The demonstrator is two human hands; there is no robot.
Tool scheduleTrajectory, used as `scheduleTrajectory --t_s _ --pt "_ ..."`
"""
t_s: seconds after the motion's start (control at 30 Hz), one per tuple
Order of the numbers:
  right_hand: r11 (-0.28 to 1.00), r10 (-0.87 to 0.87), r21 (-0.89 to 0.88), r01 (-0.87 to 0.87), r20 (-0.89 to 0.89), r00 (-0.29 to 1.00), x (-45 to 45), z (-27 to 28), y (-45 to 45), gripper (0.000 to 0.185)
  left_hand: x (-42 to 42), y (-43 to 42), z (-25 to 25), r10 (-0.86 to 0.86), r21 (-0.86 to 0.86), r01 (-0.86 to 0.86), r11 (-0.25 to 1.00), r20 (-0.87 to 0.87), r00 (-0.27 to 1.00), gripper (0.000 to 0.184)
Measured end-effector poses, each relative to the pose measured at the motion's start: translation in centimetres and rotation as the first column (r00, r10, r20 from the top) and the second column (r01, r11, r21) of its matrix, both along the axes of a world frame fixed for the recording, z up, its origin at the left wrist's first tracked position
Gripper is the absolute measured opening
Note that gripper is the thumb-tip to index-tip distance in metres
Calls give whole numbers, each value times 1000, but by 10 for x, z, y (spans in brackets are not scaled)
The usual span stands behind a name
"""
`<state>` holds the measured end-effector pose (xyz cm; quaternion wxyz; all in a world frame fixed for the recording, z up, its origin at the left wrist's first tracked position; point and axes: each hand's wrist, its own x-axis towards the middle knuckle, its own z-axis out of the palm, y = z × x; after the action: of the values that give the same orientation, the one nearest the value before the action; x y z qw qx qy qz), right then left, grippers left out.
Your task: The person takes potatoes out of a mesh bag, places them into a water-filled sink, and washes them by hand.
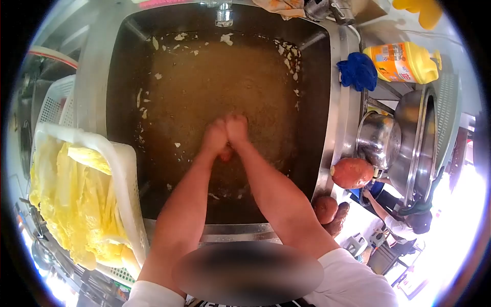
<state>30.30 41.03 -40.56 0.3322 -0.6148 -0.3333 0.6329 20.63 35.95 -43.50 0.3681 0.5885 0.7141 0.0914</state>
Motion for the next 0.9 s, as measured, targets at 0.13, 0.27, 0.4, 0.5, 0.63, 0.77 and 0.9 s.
scheduleTrajectory --t_s 0.13,0.27,0.4,0.5,0.63,0.77,0.9 --pt "896 198 281 -343 437 877 -7 53 -24 22 -34 2 24 712 -685 -204 699 644 279 29" --pt "958 218 -240 -155 265 939 -15 -55 -31 31 -18 12 76 -130 -17 129 991 -19 991 27" --pt "859 64 -505 -83 -54 996 -13 18 8 37 -3 4 92 96 159 -70 985 -160 983 26" --pt "808 545 -21 -588 407 733 -14 58 0 37 -26 0 20 95 56 -94 994 -20 995 29" --pt "814 429 54 -578 615 662 -22 102 -15 37 -54 22 63 762 -658 -396 640 482 432 31" --pt "864 497 -125 -487 367 787 -27 49 10 42 -27 19 97 158 69 -166 984 107 982 33" --pt "918 138 -375 -133 -13 990 -22 48 15 45 -25 15 74 -5 142 27 989 -155 988 31"
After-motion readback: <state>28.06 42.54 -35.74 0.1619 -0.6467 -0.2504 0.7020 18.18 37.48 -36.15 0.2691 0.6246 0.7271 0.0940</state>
